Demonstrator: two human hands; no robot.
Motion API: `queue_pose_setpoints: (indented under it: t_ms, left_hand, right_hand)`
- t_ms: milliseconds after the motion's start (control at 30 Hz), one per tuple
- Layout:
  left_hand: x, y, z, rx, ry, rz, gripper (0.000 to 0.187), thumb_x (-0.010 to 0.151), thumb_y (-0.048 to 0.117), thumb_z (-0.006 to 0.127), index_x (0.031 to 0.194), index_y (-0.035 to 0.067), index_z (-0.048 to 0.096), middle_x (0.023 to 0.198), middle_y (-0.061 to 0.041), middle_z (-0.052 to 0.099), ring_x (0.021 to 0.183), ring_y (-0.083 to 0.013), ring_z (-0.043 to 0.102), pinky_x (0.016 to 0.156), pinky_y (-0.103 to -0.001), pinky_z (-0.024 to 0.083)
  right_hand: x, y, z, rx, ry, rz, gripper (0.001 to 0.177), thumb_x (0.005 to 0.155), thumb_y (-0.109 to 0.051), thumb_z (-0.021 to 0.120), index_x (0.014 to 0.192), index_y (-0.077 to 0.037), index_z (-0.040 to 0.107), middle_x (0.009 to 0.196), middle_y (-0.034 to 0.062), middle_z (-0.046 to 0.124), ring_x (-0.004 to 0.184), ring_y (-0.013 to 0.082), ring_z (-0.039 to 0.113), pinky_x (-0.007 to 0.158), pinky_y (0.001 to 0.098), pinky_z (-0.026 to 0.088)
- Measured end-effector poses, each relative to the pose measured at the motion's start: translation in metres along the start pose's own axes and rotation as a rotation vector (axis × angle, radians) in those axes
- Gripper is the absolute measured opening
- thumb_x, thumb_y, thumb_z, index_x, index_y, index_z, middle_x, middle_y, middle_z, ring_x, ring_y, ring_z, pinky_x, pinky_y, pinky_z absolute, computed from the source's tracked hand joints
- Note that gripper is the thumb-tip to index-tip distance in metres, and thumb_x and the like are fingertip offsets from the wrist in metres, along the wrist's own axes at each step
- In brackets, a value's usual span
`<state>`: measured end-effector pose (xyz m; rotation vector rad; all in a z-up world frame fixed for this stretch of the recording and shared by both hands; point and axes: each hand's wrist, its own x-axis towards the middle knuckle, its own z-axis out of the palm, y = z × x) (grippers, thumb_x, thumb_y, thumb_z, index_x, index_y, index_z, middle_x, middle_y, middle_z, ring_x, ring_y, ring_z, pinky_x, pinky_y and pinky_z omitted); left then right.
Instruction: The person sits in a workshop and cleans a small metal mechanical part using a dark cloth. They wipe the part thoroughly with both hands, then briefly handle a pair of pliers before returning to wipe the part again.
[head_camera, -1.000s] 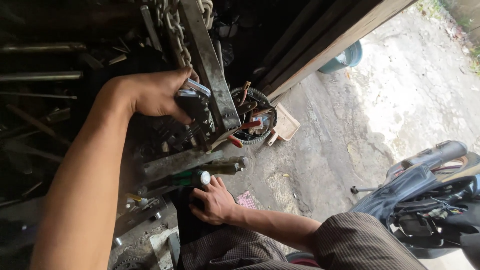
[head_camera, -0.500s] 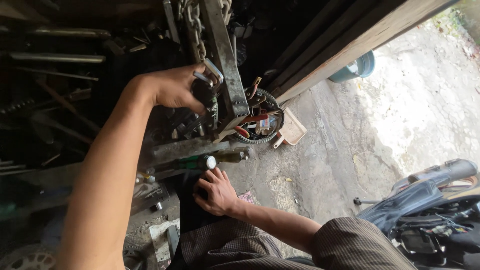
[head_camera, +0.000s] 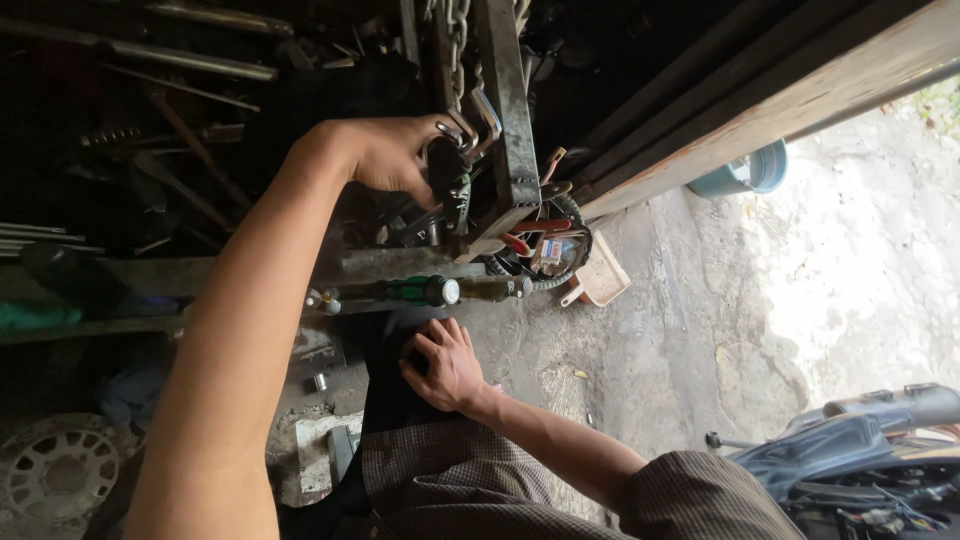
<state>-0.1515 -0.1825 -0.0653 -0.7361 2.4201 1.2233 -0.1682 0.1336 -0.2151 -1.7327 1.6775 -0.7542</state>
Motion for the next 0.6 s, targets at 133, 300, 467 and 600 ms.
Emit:
queue_pose_setpoints:
  t_ms: [133,300,467,600]
  left_hand:
    - [-0.015,-0.020,-0.032,-0.068,0.023,0.000,0.102,0.066,0.022,0.086,0.154,0.018,0.035,0.144,-0.007,0.058,0.124,-0.0245,0.063,0.106,-0.037,0.045]
    - [-0.080,-0.042,-0.080,0.166,0.305,-0.181,0.073,0.083,0.027,0.081,0.149,0.012,0.052,0.142,-0.009,0.063,0.129,-0.0283,0.059,0.107,-0.040,0.046]
    - [-0.141,-0.058,-0.084,0.340,0.381,-0.527,0.052,0.090,0.025,0.077,0.139,0.012,0.064,0.133,-0.015,0.068,0.122,-0.0338,0.065,0.100,-0.046,0.052]
    - [-0.164,-0.084,-0.069,0.502,0.326,-0.726,0.045,0.087,0.021,0.078,0.131,0.020,0.071,0.131,-0.012,0.070,0.119,-0.0351,0.065,0.096,-0.049,0.054]
  right_hand:
    - [-0.001,0.003,0.000,-0.030,-0.027,0.002,0.027,0.084,-0.035,0.072,0.102,-0.016,0.068,0.110,0.0104,0.058,0.107,0.0354,0.050,0.090,0.0475,0.041]
    - [0.000,0.005,0.005,-0.029,-0.025,0.035,0.028,0.086,-0.035,0.071,0.102,-0.012,0.068,0.109,0.0126,0.057,0.107,0.0362,0.049,0.094,0.0495,0.042]
    - [0.004,0.003,0.005,-0.007,-0.030,0.012,0.028,0.086,-0.035,0.071,0.102,-0.012,0.069,0.109,0.0130,0.058,0.107,0.0359,0.051,0.097,0.0496,0.042]
    - [0.007,0.000,0.008,-0.013,-0.041,0.023,0.026,0.087,-0.034,0.071,0.100,-0.012,0.069,0.109,0.0125,0.058,0.108,0.0357,0.051,0.097,0.0492,0.042]
